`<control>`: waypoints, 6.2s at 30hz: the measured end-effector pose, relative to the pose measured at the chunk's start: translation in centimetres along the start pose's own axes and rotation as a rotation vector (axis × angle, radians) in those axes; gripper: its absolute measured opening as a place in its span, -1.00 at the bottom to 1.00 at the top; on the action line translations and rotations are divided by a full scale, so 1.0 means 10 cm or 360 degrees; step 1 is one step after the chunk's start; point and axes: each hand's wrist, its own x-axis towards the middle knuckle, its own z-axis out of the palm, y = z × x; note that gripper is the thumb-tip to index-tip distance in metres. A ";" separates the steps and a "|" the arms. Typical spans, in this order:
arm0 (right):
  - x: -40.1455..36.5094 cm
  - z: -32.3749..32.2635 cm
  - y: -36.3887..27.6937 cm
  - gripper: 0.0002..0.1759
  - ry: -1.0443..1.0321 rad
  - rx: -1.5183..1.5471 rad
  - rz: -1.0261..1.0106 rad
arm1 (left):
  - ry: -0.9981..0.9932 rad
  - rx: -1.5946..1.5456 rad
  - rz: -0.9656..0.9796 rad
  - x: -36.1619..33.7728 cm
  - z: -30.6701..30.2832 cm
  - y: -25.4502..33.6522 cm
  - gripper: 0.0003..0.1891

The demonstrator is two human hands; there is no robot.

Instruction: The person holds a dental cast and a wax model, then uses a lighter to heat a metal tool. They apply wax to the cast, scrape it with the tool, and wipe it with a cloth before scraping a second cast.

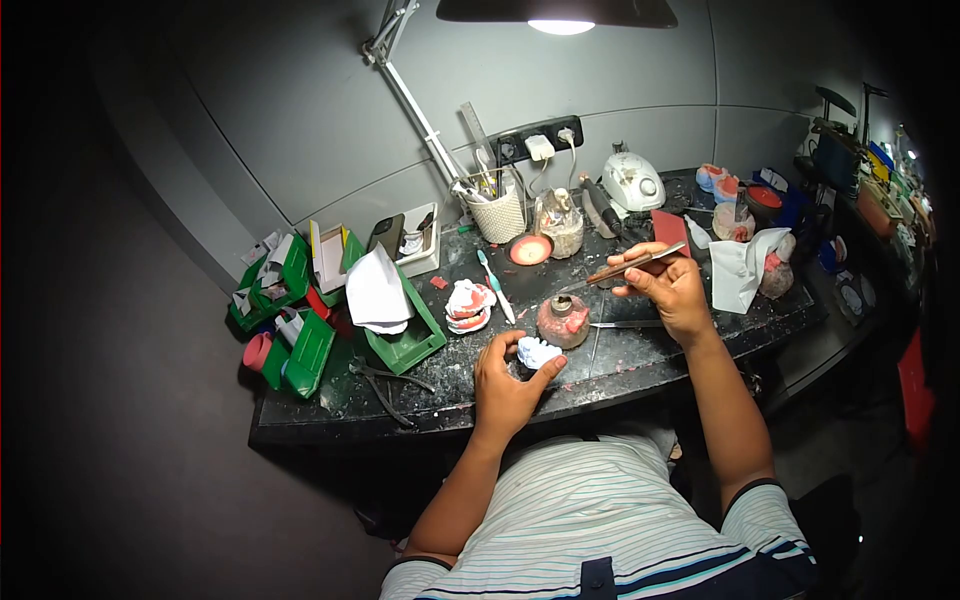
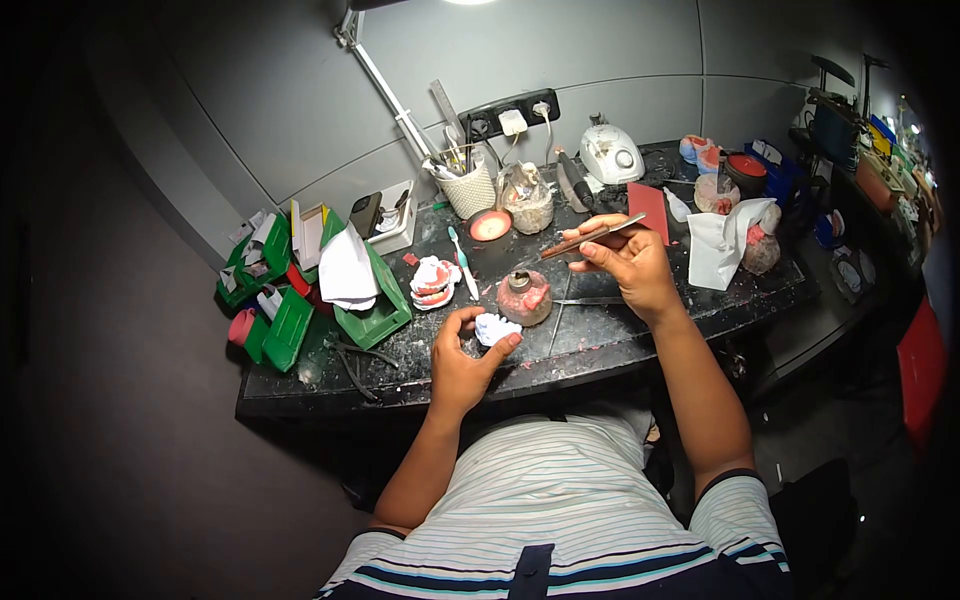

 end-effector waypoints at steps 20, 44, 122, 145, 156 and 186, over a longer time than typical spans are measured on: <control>-0.01 -0.02 0.03 -0.70 -0.0009 -0.0020 0.0062 | -0.0014 -0.0069 -0.0006 -0.01 0.01 0.02 -0.34; 0.07 -0.13 0.26 -0.74 0.0040 0.0340 0.0116 | 0.0029 -0.0198 0.0043 0.00 0.04 -0.11 -0.45; -0.03 -0.14 -0.01 -0.79 0.0209 -0.0049 0.0166 | -0.0121 -0.1535 -0.0061 0.00 -0.10 -0.09 -0.29; -0.06 -0.09 -0.05 -0.78 0.0275 -0.0119 0.0154 | -0.0164 -0.1596 -0.0023 -0.02 -0.11 -0.12 -0.39; -0.03 -0.06 -0.05 -0.70 0.0263 -0.0088 0.0197 | -0.0116 -0.1582 -0.0006 -0.01 -0.08 -0.18 -0.36; 0.01 -0.17 0.10 -0.76 0.0177 0.0061 0.0066 | -0.0205 -0.1338 0.0081 0.15 -0.09 -0.68 -0.51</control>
